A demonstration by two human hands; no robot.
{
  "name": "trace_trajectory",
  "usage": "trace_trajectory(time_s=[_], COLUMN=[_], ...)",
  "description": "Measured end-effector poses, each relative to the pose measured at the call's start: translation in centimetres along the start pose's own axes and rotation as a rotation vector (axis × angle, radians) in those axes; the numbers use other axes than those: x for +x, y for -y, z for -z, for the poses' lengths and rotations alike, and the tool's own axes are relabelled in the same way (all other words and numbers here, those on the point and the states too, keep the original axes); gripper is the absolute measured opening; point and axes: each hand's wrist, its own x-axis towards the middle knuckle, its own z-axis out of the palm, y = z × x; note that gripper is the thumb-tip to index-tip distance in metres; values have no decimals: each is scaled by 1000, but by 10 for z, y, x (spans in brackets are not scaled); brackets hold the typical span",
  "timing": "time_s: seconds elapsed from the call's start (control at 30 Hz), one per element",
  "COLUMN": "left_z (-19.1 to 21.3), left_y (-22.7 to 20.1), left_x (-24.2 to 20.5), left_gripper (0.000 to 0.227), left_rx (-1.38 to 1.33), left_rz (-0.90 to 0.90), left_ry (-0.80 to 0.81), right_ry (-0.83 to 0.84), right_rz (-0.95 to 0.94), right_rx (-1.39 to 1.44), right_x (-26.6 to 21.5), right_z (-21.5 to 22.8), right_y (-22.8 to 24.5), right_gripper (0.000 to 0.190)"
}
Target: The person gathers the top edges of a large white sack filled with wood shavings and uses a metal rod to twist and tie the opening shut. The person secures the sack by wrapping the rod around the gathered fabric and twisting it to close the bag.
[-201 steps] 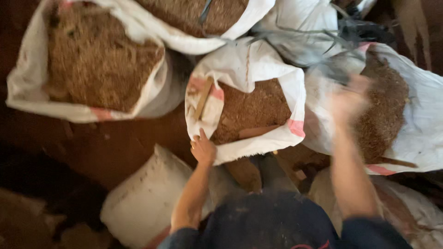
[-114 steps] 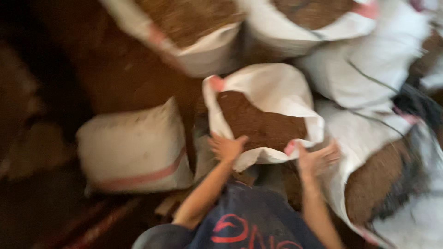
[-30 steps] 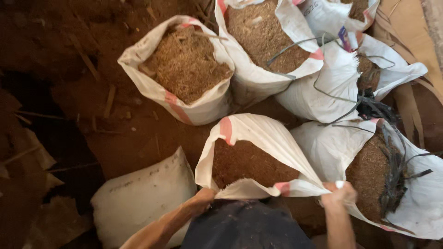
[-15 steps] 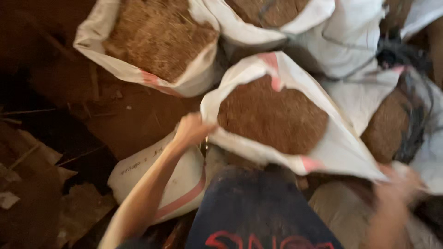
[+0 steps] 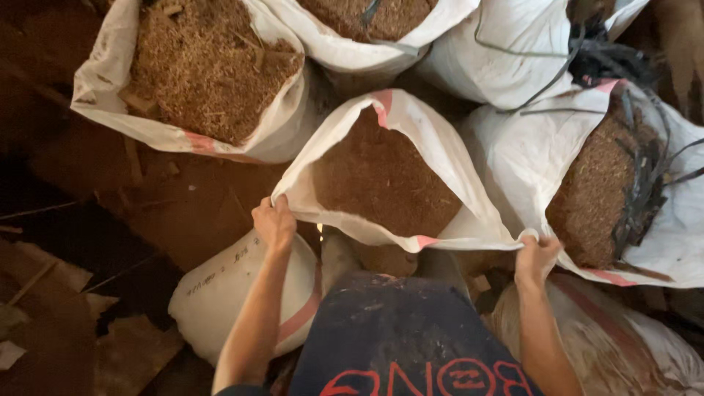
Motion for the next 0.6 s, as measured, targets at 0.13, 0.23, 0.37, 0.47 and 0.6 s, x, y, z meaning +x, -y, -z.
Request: trace_trajectory(time_s=[0.13,0.23,0.37,0.47,0.6], left_z=[-24,-54,-59,-35,4], left_y=[-8,-9,3,10,10], left_x=[-27,-28,-6,10,0], left_gripper=[37,33,34,38,38], left_rx=[-330,-456,-661,-682,-436], left_rz=[92,174,132,212,156], left_ry=[-187,-274,-290,-154,-130], right_ry=[87,318,465,118,-42], right_rz=[726,814,447,411,439], right_rx=[-573,-896,-1027,-805,-478], right_x=[-30,-32,33,109,119], right_z=[-14,-55,-91,-71,-36], right_y=[46,71,81,88,86], right_gripper=[87,112,38,20,22])
